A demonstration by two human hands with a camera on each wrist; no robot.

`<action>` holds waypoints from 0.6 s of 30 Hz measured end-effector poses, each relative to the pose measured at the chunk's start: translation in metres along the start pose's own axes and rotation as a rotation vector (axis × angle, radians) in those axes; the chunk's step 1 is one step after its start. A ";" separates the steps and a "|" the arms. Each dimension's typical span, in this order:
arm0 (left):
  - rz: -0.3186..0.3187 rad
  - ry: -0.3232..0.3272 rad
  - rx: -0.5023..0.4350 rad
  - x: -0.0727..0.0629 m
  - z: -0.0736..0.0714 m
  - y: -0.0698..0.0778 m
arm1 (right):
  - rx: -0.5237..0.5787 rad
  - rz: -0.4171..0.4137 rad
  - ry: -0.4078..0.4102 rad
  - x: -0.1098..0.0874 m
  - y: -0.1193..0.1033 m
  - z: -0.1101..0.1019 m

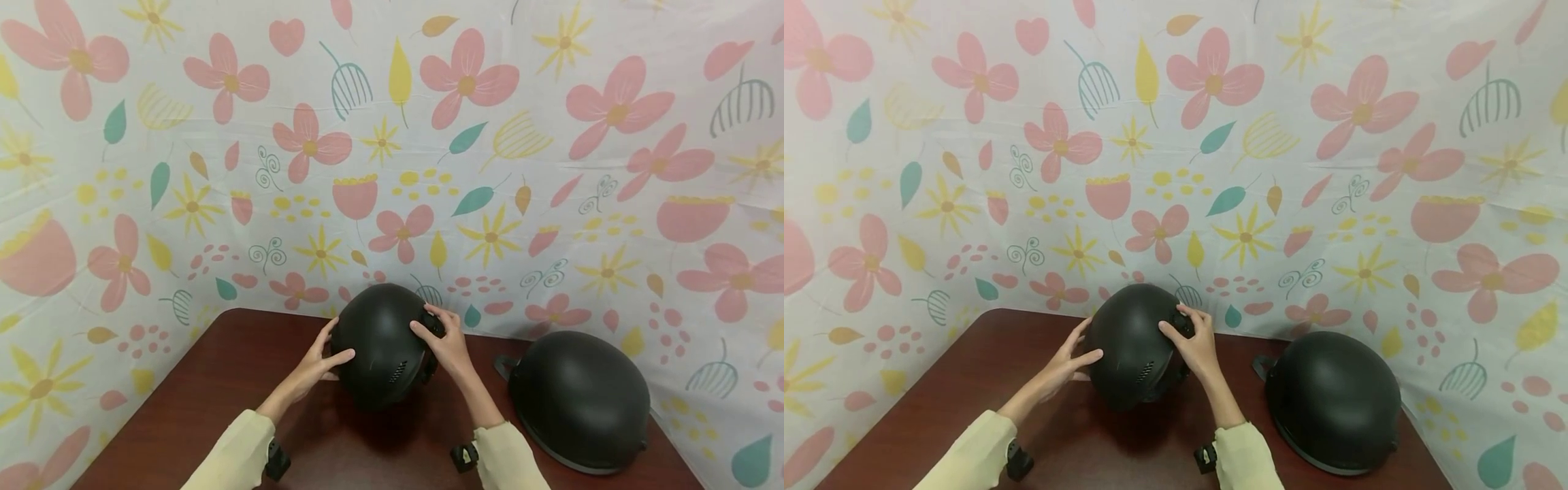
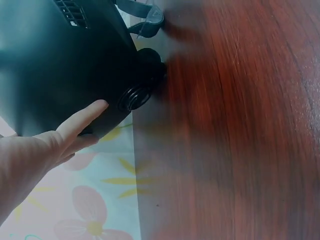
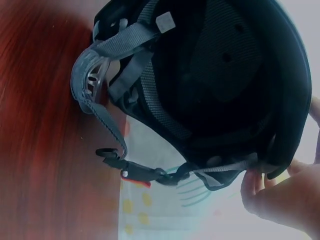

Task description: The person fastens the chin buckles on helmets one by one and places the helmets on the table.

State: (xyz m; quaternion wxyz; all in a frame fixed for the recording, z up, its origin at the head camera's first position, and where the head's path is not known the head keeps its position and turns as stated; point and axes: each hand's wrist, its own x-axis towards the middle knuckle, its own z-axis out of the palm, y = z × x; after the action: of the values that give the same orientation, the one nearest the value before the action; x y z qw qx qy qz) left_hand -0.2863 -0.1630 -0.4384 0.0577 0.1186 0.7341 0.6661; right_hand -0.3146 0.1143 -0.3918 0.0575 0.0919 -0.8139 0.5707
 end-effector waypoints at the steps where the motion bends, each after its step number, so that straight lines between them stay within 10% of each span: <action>1: 0.008 -0.004 0.004 0.001 0.000 0.000 | 0.005 0.003 0.004 0.000 0.000 0.000; 18: -0.040 -0.030 -0.052 0.005 0.004 -0.008 | 0.031 0.063 -0.017 -0.003 0.017 -0.005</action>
State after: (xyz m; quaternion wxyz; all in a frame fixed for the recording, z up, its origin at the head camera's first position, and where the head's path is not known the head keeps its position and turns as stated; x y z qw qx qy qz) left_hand -0.2913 -0.1588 -0.4461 0.0851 0.1123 0.7180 0.6817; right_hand -0.3154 0.1252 -0.4066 0.0310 0.0719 -0.8081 0.5838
